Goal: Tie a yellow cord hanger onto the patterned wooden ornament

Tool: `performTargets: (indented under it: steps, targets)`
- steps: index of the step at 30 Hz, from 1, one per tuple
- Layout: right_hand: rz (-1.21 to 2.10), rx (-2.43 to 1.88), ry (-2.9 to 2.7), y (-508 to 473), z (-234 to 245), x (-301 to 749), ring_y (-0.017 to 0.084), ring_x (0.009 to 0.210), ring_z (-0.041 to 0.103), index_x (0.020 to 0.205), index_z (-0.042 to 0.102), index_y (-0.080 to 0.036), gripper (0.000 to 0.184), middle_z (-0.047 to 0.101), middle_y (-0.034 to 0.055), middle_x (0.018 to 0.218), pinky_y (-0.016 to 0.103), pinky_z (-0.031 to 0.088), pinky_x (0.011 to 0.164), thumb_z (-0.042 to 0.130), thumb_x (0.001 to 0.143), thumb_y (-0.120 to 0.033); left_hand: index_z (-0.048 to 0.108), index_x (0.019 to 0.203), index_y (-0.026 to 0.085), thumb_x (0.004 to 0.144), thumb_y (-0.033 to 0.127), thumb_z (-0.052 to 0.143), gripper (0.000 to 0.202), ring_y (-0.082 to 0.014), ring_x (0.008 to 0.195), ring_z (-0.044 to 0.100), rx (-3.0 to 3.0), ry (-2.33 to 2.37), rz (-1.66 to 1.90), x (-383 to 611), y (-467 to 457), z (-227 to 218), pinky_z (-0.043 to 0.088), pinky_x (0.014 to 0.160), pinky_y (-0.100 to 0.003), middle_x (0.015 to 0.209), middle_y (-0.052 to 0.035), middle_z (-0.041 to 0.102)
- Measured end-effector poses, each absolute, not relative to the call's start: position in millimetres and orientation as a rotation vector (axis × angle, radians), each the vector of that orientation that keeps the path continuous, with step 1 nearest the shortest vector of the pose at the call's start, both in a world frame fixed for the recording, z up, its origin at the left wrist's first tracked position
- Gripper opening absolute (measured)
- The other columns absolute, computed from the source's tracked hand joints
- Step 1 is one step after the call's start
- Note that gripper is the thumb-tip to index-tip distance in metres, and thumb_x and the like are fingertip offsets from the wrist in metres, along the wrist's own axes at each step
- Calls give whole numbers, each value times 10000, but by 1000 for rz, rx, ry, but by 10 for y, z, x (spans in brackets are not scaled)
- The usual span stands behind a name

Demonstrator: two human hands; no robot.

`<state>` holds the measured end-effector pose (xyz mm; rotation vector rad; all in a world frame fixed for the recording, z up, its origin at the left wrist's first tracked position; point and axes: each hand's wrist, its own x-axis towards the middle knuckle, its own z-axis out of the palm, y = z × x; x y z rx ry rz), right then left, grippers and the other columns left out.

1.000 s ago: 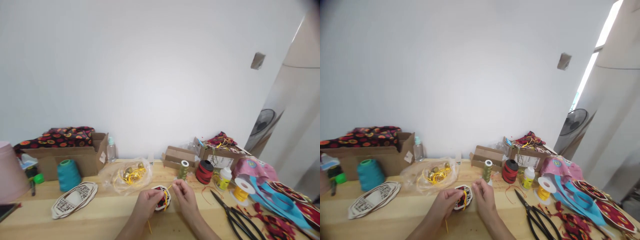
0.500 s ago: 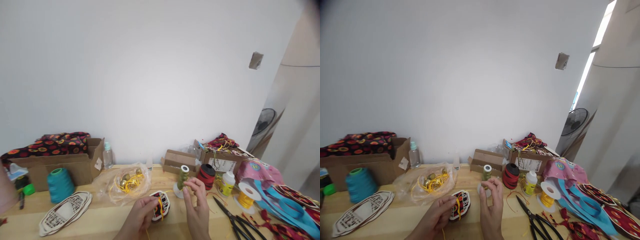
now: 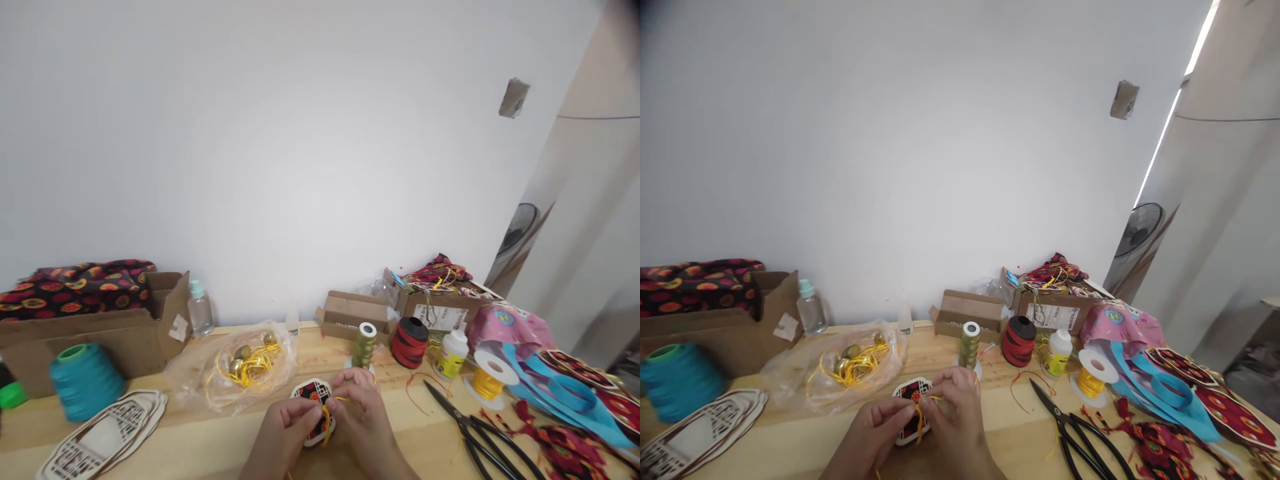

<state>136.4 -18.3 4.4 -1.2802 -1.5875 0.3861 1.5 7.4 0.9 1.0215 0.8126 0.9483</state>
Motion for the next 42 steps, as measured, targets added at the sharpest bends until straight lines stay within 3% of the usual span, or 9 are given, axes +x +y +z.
performTargets:
  steps: [6,12,18,25,31,38,42]
  targets:
    - [600,-1187,-1451,-150,-2,1372,175,763,500,608,600,-182,187,558,31,724,291,379,711,532,730,-306,674,532,126,499,391,704,269,-65,392,438,1042,835,853,-2,56,54,371,464,-181,392,28,552]
    - [797,-1167,-1339,-155,9,1365,154,673,492,610,583,-150,219,542,17,634,255,386,651,529,732,-323,684,589,113,490,387,712,292,-90,463,498,1019,807,842,-5,57,-10,377,497,-188,517,-18,643]
    - [1034,-1140,-1222,-178,14,1334,99,523,447,613,559,-123,268,509,-16,534,195,368,513,525,731,-361,676,603,107,538,402,675,302,-94,490,495,1094,893,808,-11,74,-19,361,501,-185,533,-14,638]
    - [973,-1166,-1269,-236,28,1321,84,492,432,654,564,-127,252,498,-27,516,178,359,493,494,761,-344,648,575,111,550,429,656,318,-81,448,445,1090,868,835,-10,65,1,344,487,-192,443,25,548]
    - [968,-1222,-1278,-240,23,1340,69,449,393,640,563,-130,265,454,-42,486,164,322,439,497,752,-362,665,632,106,590,384,645,282,-106,532,487,1189,832,829,-27,34,-25,355,541,-207,562,-14,612]
    - [939,-1261,-1264,-210,-22,1354,73,445,376,666,610,-128,239,463,-38,477,170,310,424,531,724,-347,673,611,104,494,385,706,306,-117,531,533,1023,865,801,-16,56,-50,380,556,-212,584,-38,659]
    - [896,-1288,-1114,-141,-40,1444,81,464,406,662,593,-135,221,517,-23,522,173,341,443,601,650,-355,655,567,95,498,395,703,312,-51,362,430,954,855,816,-32,77,13,302,404,-163,414,8,575]
